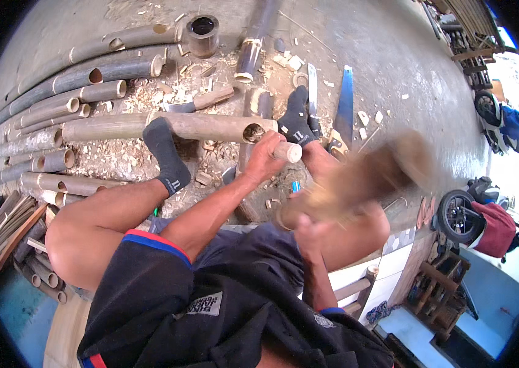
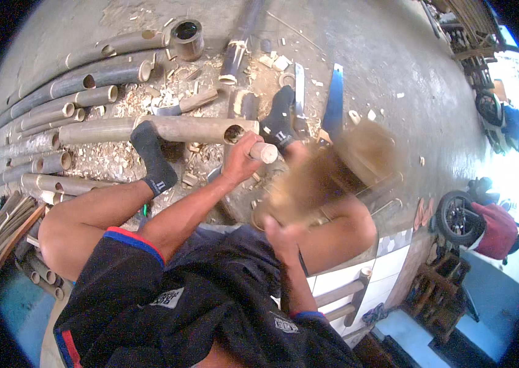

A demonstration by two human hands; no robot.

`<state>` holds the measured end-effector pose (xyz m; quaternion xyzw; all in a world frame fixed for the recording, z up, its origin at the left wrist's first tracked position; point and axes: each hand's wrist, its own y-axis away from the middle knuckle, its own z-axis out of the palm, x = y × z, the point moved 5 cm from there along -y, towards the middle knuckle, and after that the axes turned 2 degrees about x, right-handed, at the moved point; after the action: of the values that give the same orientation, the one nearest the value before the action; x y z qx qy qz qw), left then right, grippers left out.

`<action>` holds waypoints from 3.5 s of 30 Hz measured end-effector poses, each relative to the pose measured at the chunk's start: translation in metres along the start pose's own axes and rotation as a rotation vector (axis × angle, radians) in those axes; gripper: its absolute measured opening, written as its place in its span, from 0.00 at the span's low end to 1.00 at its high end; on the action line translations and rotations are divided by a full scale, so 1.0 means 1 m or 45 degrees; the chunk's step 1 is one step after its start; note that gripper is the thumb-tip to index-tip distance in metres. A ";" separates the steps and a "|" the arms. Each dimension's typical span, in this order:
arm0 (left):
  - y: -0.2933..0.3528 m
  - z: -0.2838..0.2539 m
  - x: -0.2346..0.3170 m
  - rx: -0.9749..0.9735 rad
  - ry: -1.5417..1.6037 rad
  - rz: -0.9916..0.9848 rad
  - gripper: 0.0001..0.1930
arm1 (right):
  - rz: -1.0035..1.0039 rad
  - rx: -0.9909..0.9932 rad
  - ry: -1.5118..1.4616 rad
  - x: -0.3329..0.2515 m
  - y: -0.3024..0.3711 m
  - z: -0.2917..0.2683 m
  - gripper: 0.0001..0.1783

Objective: The person sits on the floor and uses a wooden mallet to repeatedly strike a bamboo piece held in a wooden block, shaping its end. The person then measures the bamboo with a tape measure.

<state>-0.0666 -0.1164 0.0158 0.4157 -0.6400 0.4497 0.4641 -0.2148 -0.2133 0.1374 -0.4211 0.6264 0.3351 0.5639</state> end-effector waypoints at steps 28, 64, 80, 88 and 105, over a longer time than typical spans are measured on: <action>0.002 0.002 -0.025 0.070 0.248 0.051 0.19 | 0.434 -0.040 0.284 0.032 -0.010 0.009 0.31; -0.038 -0.079 -0.051 0.636 0.492 -0.627 0.21 | 0.438 -0.068 0.310 0.043 0.012 0.015 0.36; -0.013 -0.034 -0.010 -0.201 0.177 -0.040 0.20 | 0.443 -0.112 0.228 0.051 0.023 0.016 0.42; 0.013 -0.007 0.037 -0.808 -0.529 0.562 0.29 | 0.107 0.224 0.312 -0.003 -0.006 -0.014 0.45; -0.029 -0.125 -0.054 -0.652 -1.446 0.168 0.50 | 0.320 0.136 0.032 0.047 0.003 -0.023 0.34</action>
<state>0.0004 0.0026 -0.0103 0.4249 -0.8986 0.0187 0.1079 -0.2281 -0.2394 0.0939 -0.3129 0.6983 0.3640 0.5311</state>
